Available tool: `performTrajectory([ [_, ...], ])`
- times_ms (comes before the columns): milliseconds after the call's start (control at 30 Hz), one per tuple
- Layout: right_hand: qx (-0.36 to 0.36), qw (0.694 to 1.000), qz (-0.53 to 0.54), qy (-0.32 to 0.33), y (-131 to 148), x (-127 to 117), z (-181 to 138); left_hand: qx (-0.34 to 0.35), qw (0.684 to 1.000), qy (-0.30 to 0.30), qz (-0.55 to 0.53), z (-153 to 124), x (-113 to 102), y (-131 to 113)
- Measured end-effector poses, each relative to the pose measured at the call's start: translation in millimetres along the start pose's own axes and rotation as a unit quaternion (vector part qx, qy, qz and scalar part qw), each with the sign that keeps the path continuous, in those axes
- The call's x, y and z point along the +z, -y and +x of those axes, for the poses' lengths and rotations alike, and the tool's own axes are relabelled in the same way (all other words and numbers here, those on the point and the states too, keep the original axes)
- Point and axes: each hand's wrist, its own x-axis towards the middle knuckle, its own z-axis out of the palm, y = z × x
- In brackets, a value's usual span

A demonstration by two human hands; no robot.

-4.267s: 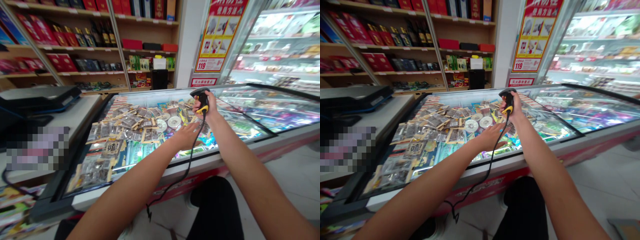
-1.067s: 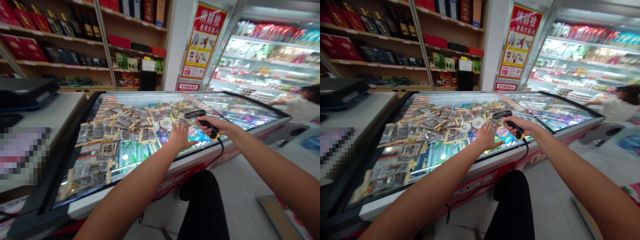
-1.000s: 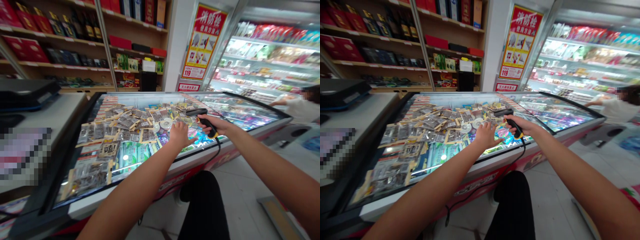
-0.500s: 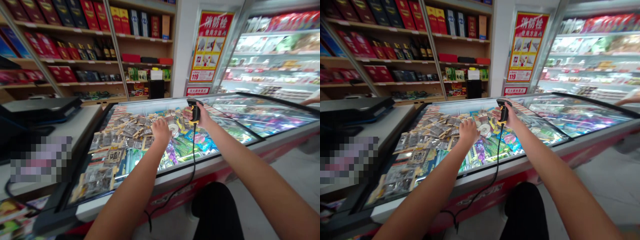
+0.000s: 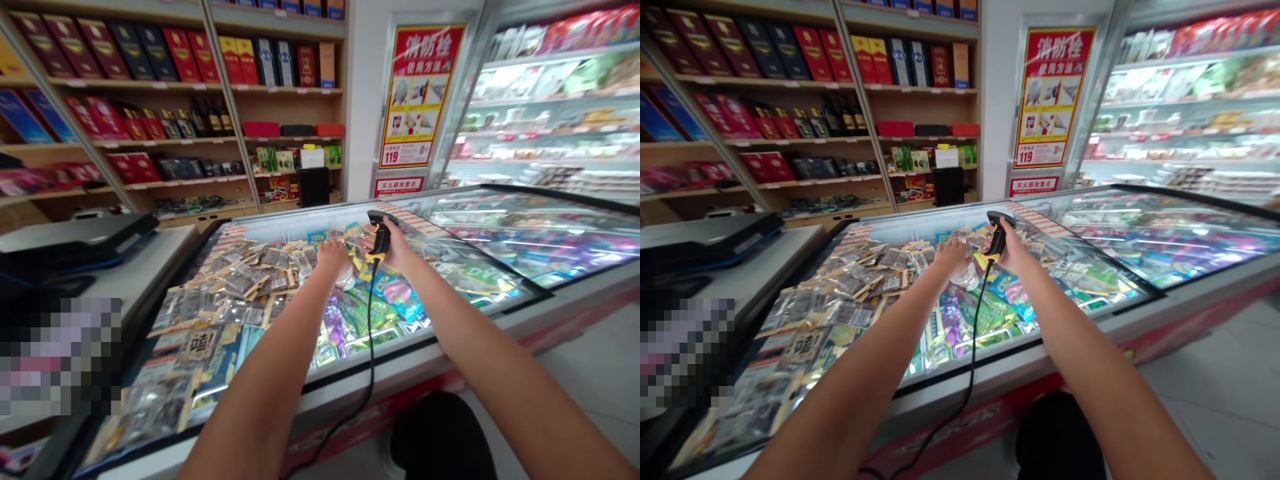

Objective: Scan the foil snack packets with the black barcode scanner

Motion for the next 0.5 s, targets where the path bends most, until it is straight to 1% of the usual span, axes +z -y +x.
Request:
performTrajectory([
  [100,-0.005,1.0,-0.022,-0.016,1.6,4.7,-2.3,-0.012,1.0,-0.002,-0.001,1.4,8.0,-0.4],
  [167,-0.012,0.998,-0.047,-0.037,2.4,9.6,-6.9,-0.018,1.0,-0.005,0.002,-4.3,10.3,-1.2],
  [233,0.0,0.997,-0.076,-0.033,3.9,13.0,-14.3,-0.023,1.0,-0.003,0.004,-13.1,11.1,-2.5],
  [267,0.017,0.996,-0.091,-0.017,4.8,13.9,-18.6,-0.025,1.0,-0.003,0.003,-18.0,11.4,-3.4],
  [333,0.07,0.989,-0.119,0.047,6.5,14.2,-27.1,-0.026,1.0,-0.006,-0.006,-27.8,12.7,-5.4],
  [400,0.118,0.976,-0.145,0.106,6.9,14.0,-34.0,-0.029,0.999,-0.011,-0.019,-36.2,15.2,-7.4],
  [433,0.132,0.97,-0.159,0.127,6.3,14.3,-36.6,-0.031,0.999,-0.012,-0.025,-39.4,16.7,-8.3],
  [500,0.138,0.961,-0.186,0.15,3.9,15.7,-40.0,-0.036,0.999,-0.014,-0.031,-43.5,19.3,-9.7],
])
